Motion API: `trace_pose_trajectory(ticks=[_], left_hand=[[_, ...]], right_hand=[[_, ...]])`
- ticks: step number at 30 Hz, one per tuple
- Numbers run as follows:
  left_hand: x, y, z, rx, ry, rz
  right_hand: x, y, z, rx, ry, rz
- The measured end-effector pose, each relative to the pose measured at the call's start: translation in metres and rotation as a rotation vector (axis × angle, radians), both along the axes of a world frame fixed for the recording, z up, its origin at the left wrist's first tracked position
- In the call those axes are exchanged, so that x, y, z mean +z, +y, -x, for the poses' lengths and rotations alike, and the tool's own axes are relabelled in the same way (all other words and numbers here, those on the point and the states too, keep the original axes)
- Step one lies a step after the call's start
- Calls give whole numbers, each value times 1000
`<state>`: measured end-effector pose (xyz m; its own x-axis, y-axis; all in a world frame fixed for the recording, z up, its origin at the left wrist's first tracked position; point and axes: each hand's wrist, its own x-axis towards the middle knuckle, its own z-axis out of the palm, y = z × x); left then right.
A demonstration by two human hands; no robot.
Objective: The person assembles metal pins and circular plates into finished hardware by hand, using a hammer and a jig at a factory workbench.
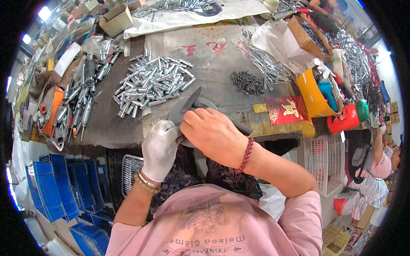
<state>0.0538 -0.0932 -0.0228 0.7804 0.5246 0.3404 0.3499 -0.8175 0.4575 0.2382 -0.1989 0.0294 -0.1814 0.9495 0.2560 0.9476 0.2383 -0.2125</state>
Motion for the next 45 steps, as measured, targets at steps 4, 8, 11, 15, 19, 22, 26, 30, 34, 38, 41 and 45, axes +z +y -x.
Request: trace_pose_trajectory(ticks=[4,8,11,15,19,22,26,30,34,38,41,45], left_hand=[[0,-1,0,22,-3,-1],[1,-1,2,1,-79,2],[-1,-5,1,12,-115,22],[-1,-2,1,7,-114,50],[-4,2,1,-48,-184,65],[-3,2,2,-27,-151,97],[-3,2,2,-32,-110,42],[-7,2,1,-41,-160,60],[-3,5,4,-74,-199,50],[-5,3,7,-61,-197,100],[-9,4,8,-77,-233,99],[-8,2,8,-74,-219,69]], right_hand=[[-2,-1,0,5,-32,17],[-5,-13,-9,-210,89,-126],[-15,-27,-25,-352,75,-57],[-16,-43,-23,-434,195,-72],[-10,-65,-18,-354,293,-153],[-7,-74,-9,-286,244,-271],[-19,-81,2,-254,145,-142],[-14,-72,-8,-292,325,-148],[-7,-58,-17,-340,334,-16],[-13,-43,-18,-280,-31,-295],[-11,-54,7,-338,91,-40],[-18,-66,19,-423,306,109]])
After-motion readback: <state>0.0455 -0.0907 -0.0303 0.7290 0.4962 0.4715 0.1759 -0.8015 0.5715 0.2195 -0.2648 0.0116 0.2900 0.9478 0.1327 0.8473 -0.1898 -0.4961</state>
